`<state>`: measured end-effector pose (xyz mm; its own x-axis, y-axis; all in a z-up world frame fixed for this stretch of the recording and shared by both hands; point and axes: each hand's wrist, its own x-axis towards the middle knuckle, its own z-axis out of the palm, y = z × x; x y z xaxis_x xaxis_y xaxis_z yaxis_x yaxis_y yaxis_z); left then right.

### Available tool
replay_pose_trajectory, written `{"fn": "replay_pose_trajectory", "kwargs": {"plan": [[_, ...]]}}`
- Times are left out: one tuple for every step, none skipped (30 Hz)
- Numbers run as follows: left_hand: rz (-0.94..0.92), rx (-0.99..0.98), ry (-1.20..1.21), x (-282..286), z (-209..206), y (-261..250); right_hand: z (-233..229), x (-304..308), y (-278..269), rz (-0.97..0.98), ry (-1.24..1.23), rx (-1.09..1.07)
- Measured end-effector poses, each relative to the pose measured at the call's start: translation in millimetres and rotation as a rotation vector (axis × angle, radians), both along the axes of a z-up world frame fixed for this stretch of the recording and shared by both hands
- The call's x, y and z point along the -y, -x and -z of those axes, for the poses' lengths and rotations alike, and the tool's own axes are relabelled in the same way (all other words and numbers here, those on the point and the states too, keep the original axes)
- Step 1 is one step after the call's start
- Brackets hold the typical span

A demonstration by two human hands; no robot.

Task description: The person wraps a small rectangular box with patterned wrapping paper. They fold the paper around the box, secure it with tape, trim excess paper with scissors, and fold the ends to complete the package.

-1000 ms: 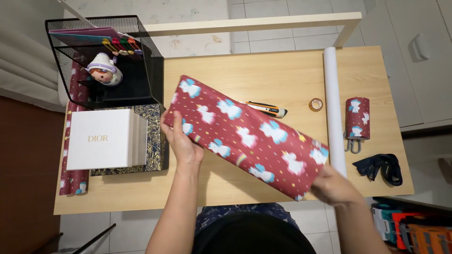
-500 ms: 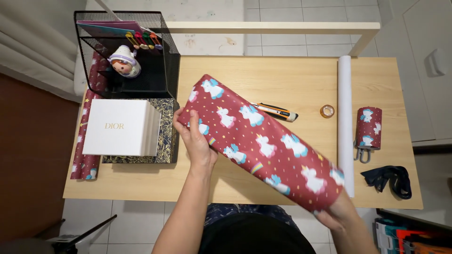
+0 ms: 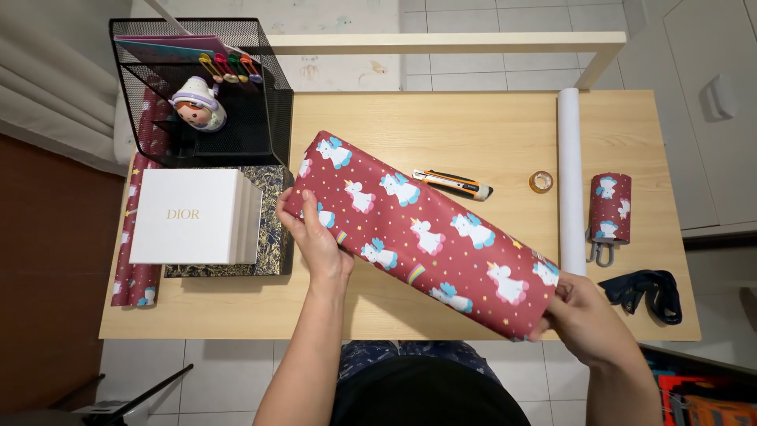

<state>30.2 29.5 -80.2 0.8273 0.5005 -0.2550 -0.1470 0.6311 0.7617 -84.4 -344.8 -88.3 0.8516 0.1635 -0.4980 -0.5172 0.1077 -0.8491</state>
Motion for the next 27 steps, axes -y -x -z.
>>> {"fn": "replay_pose_trajectory", "kwargs": {"plan": [[0.005, 0.021, -0.009, 0, -2, -1, -2, -1, -3, 0.013, -0.173, 0.007], [0.011, 0.038, -0.018, 0, -3, 0, -5, -3, -4, 0.107, -0.166, -0.062], [0.017, 0.055, -0.026, 0, -4, 1, -9, -6, -5, 0.201, -0.158, -0.132], [0.024, 0.058, -0.032, -1, -5, 1, -11, -12, -6, 0.294, -0.150, -0.201], [0.032, 0.062, -0.038, -1, -6, 1, -11, -20, -6, 0.201, -0.492, -0.123], [0.041, 0.064, -0.044, -1, -7, 1, -11, -28, -4, 0.102, -0.833, -0.044], [0.051, 0.055, -0.031, -1, -7, 1, -11, -33, -1, -0.006, -1.170, 0.038], [0.061, 0.047, -0.019, 0, -8, 0, -7, -41, 1, 0.103, -0.993, -0.047], [0.072, 0.039, -0.006, 2, -8, -1, 0, -48, 2, 0.202, -0.824, -0.151], [0.085, 0.055, -0.006, 4, -7, -1, 10, -57, 2, 0.258, -0.727, -0.221], [0.098, 0.071, -0.005, 8, -6, -1, 20, -65, 4, 0.267, -0.731, -0.234], [0.109, 0.086, -0.004, 11, -6, -1, 33, -76, 5, 0.284, -0.736, -0.258], [0.128, 0.073, 0.006, 15, -5, -1, 42, -80, 8, 0.290, -0.750, -0.262], [0.145, 0.060, 0.016, 21, -4, 0, 50, -82, 10, 0.302, -0.753, -0.262], [0.162, 0.048, 0.026, 25, -3, 2, 57, -83, 12, 0.316, -0.763, -0.255], [0.168, 0.047, 0.046, 29, -3, 3, 61, -82, 13, 0.322, -0.761, -0.248], [0.174, 0.047, 0.067, 31, -3, 5, 65, -81, 13, 0.328, -0.760, -0.241], [0.180, 0.048, 0.087, 33, -4, 6, 68, -80, 12, 0.331, -0.753, -0.232], [0.180, 0.056, 0.078, 34, -4, 5, 70, -78, 12, 0.332, -0.748, -0.224], [0.181, 0.061, 0.069, 35, -5, 6, 71, -77, 13, 0.333, -0.738, -0.219], [0.183, 0.066, 0.061, 36, -5, 6, 72, -77, 14, 0.338, -0.736, -0.218], [0.190, 0.064, 0.060, 36, -5, 7, 74, -79, 15, 0.340, -0.734, -0.216], [0.198, 0.062, 0.059, 37, -5, 8, 75, -79, 15, 0.340, -0.725, -0.214], [0.206, 0.060, 0.057, 37, -6, 8, 76, -80, 16, 0.340, -0.715, -0.210], [0.206, 0.065, 0.051, 38, -7, 8, 77, -80, 15, 0.335, -0.708, -0.213], [0.207, 0.070, 0.045, 38, -7, 8, 78, -80, 15, 0.334, -0.700, -0.215], [0.208, 0.075, 0.039, 39, -7, 8, 79, -80, 14, 0.328, -0.695, -0.214]]}}
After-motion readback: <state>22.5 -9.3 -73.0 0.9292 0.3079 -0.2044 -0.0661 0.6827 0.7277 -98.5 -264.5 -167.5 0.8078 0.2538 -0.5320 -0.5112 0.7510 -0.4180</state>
